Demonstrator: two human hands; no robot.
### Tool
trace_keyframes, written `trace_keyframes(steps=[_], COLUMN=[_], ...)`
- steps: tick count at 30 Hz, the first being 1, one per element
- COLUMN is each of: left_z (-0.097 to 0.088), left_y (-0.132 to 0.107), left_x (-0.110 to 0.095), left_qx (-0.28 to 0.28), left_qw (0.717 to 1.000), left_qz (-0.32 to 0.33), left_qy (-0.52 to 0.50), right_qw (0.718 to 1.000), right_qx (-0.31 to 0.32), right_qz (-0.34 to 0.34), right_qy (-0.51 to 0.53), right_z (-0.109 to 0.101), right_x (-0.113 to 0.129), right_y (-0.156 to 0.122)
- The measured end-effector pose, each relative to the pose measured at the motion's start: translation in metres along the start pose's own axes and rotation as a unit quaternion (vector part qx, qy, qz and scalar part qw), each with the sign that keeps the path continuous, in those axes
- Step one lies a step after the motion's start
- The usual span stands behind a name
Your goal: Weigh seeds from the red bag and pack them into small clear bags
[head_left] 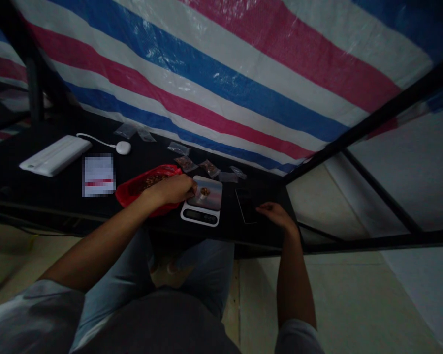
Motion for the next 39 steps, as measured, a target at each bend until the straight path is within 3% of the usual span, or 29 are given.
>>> trace_keyframes(steps=[4,9,13,18,31,36,39], left_z=[-0.010,-0.028,-0.025,-0.017,-0.024,-0.038,-0.042], left_y=[-0.002,0.005,0.017,0.021,0.009,-0.010,-0.026], left_x=[-0.003,-0.023,-0.036,-0.034,-0.033,-0.015,0.012], left_qx=[-0.006,-0.055,-0.047,-0.036,-0.030,-0.069,-0.025], left_qw=[1.000,0.998,0.998,0.998,0.998,0.997,0.995], left_qz=[-0.014,0.005,0.037,0.043,0.016,-0.025,-0.090], left_qy=[0.005,-0.029,-0.033,-0.019,-0.053,-0.011,0.028], right_qw=[0.998,0.991,0.988,0.989,0.992,0.994,0.994], right_qx=[0.056,0.094,0.112,0.112,0.086,0.092,0.093], right_qz=[0.005,0.010,0.014,0.009,0.001,-0.014,-0.015], right_qy=[-0.028,-0.092,-0.104,-0.101,-0.091,-0.062,-0.051], right_z=[0.003,0.007,0.006,0.005,0.007,0.007,0.007], right_x=[-0.004,0.000,0.004,0.006,0.001,-0.006,-0.009], right_y=[0.003,0.007,0.008,0.007,0.009,0.007,0.006])
Point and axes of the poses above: each hand's wrist, its own y-axis towards the middle knuckle, its own z-axis out of the palm, x = y × z, the point moved 2 cm from there along y, towards the middle knuckle, and after that the axes turned 10 degrees about -x, right-handed, at the moved point
